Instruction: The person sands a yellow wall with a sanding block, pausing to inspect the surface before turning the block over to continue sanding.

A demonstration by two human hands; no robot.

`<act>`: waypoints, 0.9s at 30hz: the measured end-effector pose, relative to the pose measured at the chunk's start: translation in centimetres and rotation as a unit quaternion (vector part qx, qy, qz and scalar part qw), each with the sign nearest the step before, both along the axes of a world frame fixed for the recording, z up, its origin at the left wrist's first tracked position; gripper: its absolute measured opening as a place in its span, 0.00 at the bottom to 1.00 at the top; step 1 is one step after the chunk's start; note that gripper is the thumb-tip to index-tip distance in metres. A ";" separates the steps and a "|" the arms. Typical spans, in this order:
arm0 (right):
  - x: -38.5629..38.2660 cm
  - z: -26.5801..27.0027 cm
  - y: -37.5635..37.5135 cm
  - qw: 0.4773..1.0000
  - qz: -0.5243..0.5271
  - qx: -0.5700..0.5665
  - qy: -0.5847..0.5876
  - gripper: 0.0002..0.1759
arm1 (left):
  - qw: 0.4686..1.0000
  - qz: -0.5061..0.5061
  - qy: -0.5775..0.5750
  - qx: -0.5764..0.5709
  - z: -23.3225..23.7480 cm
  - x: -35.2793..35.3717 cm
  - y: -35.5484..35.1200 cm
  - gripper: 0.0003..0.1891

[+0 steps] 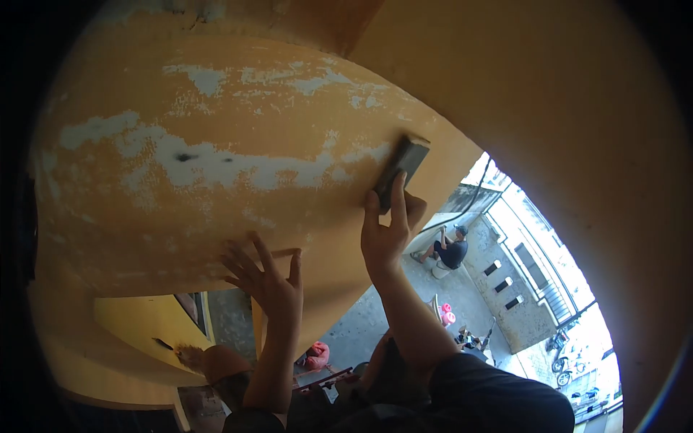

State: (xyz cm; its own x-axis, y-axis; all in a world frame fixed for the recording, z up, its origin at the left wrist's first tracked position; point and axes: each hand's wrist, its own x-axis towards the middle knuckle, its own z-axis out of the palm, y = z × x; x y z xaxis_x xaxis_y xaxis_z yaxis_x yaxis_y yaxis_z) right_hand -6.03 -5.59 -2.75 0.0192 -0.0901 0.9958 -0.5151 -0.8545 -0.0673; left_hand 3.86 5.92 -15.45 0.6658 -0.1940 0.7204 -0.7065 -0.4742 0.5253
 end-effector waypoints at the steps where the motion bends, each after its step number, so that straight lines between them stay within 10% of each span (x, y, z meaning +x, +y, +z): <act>1: 0.4 0.9 0.4 1.000 0.010 0.006 -0.003 0.31 | 1.000 0.001 -0.001 -0.005 0.1 0.0 0.1 0.45; 27: 0.1 3.2 0.0 1.000 0.008 0.011 -0.007 0.32 | 0.999 -0.025 0.024 -0.036 -0.2 0.3 -0.2 0.41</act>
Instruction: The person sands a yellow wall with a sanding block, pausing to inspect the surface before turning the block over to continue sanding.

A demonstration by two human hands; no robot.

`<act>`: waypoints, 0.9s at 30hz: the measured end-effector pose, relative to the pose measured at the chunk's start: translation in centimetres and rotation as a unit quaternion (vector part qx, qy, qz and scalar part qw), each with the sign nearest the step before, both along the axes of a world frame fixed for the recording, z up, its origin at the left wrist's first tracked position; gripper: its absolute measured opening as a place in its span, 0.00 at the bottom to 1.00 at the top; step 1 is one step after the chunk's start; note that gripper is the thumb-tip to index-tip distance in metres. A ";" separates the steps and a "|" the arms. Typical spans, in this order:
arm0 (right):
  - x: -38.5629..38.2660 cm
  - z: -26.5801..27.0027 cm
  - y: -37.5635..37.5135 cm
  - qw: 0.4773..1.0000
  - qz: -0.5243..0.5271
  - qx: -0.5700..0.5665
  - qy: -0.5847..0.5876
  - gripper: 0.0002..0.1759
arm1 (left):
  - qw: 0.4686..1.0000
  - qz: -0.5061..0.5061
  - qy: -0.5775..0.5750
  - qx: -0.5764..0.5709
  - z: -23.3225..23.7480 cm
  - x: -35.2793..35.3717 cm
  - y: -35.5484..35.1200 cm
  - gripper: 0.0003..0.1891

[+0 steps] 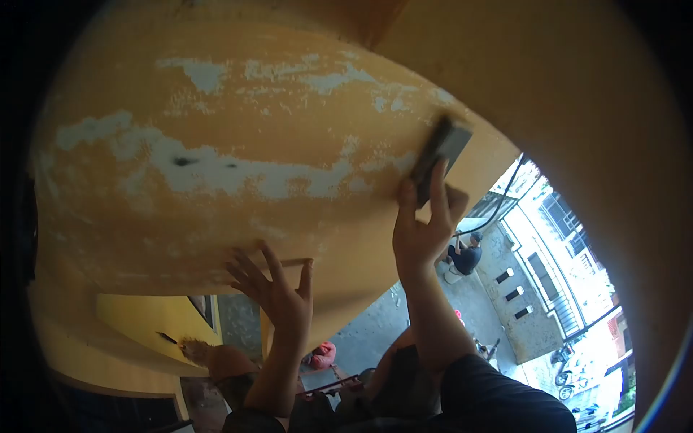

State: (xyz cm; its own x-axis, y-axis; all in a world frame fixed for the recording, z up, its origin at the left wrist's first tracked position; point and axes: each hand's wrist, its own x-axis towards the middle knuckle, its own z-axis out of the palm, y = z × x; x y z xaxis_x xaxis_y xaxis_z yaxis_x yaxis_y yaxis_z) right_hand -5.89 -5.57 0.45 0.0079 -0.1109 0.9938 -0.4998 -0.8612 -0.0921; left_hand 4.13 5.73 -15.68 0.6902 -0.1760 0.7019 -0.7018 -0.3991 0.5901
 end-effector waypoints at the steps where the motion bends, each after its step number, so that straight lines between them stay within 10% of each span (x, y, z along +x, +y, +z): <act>1: 0.0 0.1 0.0 1.000 -0.006 0.006 0.012 0.32 | 1.000 -0.007 0.002 -0.003 0.3 0.1 0.1 0.41; 27: 0.6 0.3 1.0 0.999 0.011 0.035 -0.020 0.31 | 0.999 0.013 -0.030 0.033 -0.2 -0.2 0.3 0.46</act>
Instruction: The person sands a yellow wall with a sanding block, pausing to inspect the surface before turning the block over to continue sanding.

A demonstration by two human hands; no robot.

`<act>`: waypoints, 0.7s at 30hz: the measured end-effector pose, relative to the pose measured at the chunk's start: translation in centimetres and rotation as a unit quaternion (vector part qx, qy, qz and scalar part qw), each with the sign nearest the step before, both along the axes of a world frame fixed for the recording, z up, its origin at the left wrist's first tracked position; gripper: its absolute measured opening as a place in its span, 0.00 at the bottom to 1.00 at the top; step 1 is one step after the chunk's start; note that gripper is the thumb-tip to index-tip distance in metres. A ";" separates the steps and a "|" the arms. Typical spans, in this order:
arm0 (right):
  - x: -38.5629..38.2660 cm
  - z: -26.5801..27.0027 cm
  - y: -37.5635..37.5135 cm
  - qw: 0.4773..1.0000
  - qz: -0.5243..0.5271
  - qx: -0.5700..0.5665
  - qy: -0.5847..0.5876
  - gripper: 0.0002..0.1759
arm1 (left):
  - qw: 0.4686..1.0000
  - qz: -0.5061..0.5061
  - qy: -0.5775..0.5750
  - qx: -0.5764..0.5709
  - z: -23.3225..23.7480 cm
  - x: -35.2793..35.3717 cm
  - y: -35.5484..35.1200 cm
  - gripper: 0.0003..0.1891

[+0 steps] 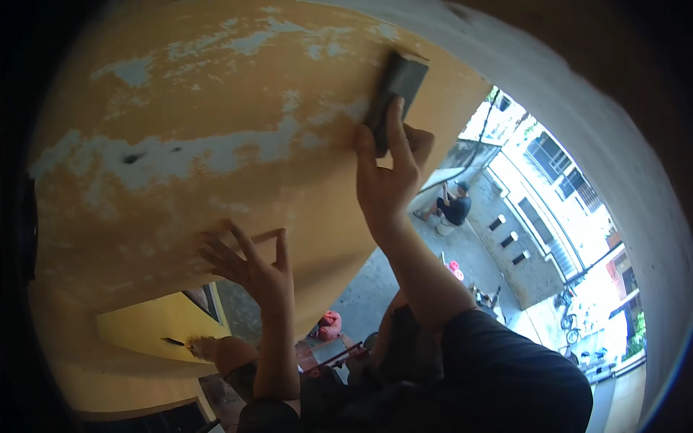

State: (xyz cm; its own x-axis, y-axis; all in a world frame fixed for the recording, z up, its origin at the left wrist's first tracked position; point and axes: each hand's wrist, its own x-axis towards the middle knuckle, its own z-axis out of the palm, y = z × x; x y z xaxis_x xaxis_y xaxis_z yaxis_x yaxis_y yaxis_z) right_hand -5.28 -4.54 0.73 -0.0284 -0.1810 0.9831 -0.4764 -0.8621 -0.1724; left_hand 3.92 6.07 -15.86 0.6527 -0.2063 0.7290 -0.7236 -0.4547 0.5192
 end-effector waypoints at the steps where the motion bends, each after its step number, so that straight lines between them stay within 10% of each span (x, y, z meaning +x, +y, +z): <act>1: -0.8 -1.3 0.0 1.000 -0.007 -0.004 0.028 0.31 | 1.000 -0.009 0.008 -0.008 -0.3 0.1 0.0 0.44; 21: -0.8 -1.2 -1.0 0.997 0.015 -0.052 0.063 0.33 | 1.000 0.014 -0.021 -0.012 -0.3 0.7 -0.5 0.46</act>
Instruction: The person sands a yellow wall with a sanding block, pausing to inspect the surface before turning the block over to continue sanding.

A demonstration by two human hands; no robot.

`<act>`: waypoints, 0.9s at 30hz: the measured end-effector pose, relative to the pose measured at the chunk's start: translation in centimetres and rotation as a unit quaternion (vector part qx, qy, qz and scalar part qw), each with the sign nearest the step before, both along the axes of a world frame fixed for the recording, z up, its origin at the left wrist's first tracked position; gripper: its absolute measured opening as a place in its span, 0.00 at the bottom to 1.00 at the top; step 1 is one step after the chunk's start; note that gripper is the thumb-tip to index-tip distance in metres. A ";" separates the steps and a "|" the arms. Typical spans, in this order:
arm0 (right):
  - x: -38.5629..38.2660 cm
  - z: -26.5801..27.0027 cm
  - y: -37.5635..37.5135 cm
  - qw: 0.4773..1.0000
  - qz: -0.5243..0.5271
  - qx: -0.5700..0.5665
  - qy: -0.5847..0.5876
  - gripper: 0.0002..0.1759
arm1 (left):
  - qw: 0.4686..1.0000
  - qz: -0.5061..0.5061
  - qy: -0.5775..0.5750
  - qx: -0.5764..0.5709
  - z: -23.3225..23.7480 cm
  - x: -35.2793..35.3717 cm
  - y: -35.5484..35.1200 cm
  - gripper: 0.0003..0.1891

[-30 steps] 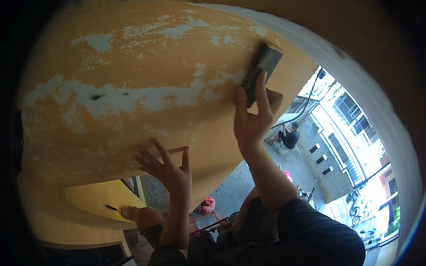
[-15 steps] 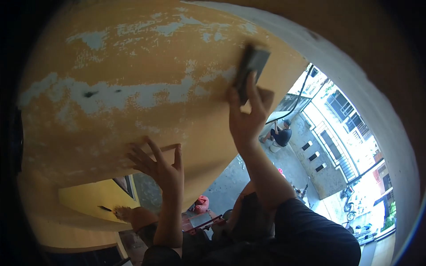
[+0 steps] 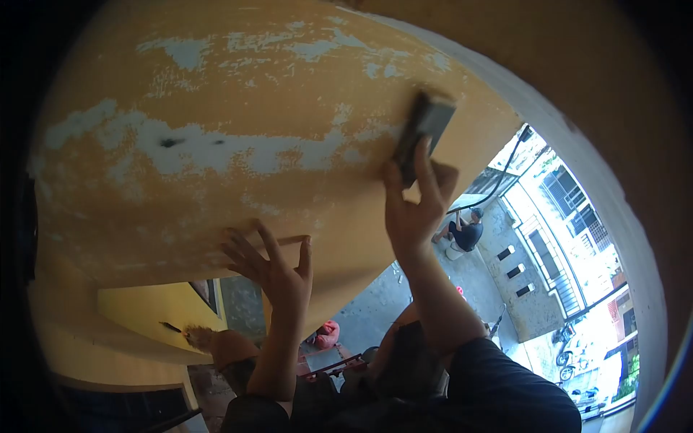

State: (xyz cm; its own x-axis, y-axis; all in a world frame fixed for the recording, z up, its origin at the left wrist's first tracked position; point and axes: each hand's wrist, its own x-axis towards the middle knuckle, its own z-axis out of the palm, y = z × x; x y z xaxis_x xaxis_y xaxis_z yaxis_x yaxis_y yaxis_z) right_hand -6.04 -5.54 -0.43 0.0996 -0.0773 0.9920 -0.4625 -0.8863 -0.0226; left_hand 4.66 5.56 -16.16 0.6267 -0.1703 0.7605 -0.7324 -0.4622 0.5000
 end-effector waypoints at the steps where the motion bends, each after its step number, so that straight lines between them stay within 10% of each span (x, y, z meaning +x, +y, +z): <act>1: 0.3 1.2 0.4 1.000 -0.016 0.009 -0.015 0.33 | 1.000 -0.022 0.014 -0.014 -0.1 0.0 0.0 0.44; 27: 0.3 1.3 0.6 0.994 -0.015 0.098 -0.051 0.32 | 0.997 -0.057 0.033 -0.035 -0.5 -0.1 -0.2 0.43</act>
